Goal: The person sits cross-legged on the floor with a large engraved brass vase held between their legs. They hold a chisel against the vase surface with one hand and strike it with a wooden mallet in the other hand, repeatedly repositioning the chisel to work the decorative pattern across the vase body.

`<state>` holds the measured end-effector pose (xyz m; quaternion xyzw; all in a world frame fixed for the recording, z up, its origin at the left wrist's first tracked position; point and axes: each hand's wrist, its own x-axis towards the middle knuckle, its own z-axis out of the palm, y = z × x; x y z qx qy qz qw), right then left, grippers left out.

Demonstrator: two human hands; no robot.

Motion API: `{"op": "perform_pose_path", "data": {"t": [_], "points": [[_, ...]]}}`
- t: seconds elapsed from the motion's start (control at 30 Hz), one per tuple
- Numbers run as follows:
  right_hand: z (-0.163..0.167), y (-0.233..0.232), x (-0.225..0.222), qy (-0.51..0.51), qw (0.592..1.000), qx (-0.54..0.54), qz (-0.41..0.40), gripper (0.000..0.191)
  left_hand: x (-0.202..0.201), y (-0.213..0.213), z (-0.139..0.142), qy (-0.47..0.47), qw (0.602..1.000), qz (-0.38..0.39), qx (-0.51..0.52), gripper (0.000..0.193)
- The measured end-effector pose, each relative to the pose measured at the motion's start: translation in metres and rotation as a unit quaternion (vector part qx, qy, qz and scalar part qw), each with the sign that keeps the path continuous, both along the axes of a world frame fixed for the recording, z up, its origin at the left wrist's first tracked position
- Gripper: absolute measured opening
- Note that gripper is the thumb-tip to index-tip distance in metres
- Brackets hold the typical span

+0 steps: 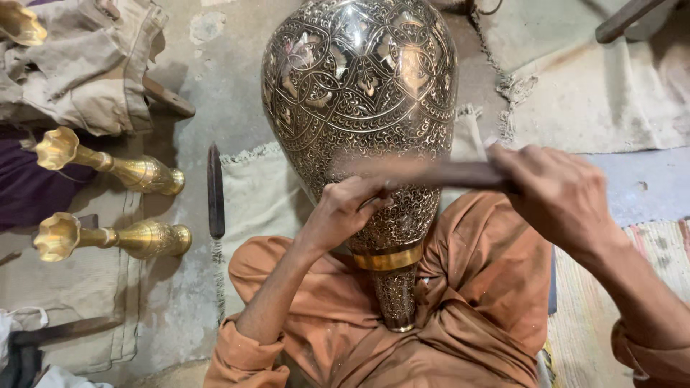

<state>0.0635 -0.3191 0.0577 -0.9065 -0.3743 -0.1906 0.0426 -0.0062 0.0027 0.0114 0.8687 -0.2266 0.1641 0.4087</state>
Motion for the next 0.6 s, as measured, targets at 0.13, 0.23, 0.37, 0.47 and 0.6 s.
{"op": "perform_pose_path", "data": {"t": [0.13,0.23,0.37,0.47,0.6], "points": [[-0.006,0.0,-0.002,0.067,0.968,0.242,0.004,0.047,0.0,-0.001,0.002,0.057,0.998,0.001,0.004,0.033],[-0.015,0.0,-0.003,0.146,0.941,0.304,0.021,0.042,-0.001,-0.001,0.002,0.053,0.999,-0.005,-0.011,0.035],[-0.025,-0.004,-0.004,0.039,0.987,0.153,-0.008,0.056,-0.001,-0.001,0.001,0.048,0.999,-0.007,0.006,0.034],[-0.026,-0.002,-0.007,0.196,0.918,0.346,-0.004,0.04,0.0,0.0,-0.001,0.063,0.998,-0.002,0.014,0.031],[-0.014,-0.002,-0.007,-0.05,0.998,0.027,0.002,0.048,0.0,0.003,-0.003,-0.003,1.0,-0.025,-0.005,0.026]]}}
